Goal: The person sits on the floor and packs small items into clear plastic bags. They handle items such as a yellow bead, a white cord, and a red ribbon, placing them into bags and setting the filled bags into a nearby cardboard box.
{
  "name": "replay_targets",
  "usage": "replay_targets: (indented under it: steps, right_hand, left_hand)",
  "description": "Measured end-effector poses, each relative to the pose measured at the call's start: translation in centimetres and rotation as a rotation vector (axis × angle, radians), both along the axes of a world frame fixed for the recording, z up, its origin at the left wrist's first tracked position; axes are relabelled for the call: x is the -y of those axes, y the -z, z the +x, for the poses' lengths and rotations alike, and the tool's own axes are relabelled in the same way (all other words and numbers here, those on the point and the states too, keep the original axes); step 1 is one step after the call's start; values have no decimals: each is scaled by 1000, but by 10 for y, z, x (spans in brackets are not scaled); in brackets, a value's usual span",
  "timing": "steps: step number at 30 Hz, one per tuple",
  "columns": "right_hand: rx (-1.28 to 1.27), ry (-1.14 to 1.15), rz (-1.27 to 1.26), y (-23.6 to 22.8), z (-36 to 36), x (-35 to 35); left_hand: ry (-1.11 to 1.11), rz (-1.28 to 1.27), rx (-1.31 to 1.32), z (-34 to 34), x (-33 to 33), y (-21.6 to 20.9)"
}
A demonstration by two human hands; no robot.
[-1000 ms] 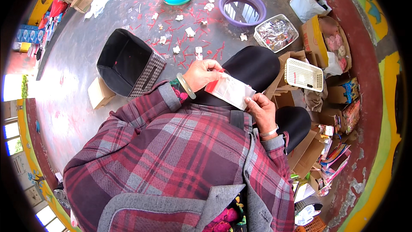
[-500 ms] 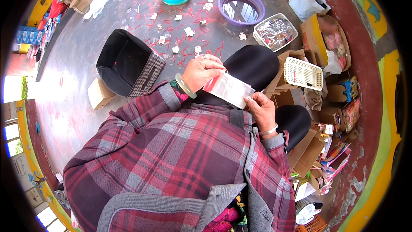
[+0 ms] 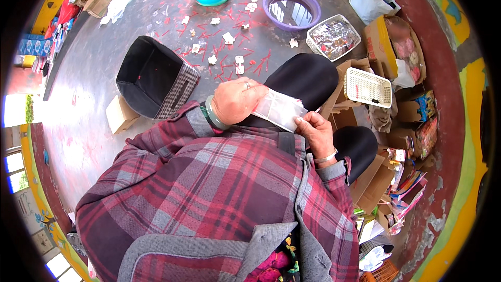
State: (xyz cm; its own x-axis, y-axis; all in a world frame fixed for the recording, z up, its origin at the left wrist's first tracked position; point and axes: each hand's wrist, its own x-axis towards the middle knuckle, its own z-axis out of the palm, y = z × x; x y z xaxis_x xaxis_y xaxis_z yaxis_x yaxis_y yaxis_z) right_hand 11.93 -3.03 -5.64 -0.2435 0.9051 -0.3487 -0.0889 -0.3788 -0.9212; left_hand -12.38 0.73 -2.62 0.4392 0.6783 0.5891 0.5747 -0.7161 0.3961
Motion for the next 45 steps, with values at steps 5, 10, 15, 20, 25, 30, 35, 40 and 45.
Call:
replay_targets:
  steps: [5,10,15,20,25,30,35,40,45]
  right_hand:
    - [8,-1,5,-2,-1,0]
    - [-7,5,15,1,-1,0]
    - [3,7,10,0,-1,1]
    - [-6,10,5,0,-1,0]
    - [-17,5,10,-2,-1,1]
    - [-14,5,-8,-3,0,1]
    - [-124,122,-55,8,7,-2]
    - [-143,129,-144,12,15,-3]
    - [-185,82,-130,1,9,-1]
  left_hand:
    - [-165,-620,208,3,10,-2]
    - [-150,-1163,512,0,7,7]
    - [-160,-817,305,-7,5,18]
    - [-115,-1170,699,-5,8,13]
    - [-160,-1407,710,-7,5,-1]
    - [-174,-1493,773,-4,4,-9]
    - [-105,-1487,780,-7,5,4]
    - [-36,-1436,782,-3,4,2]
    - [-14,-1385,744,-3,4,5]
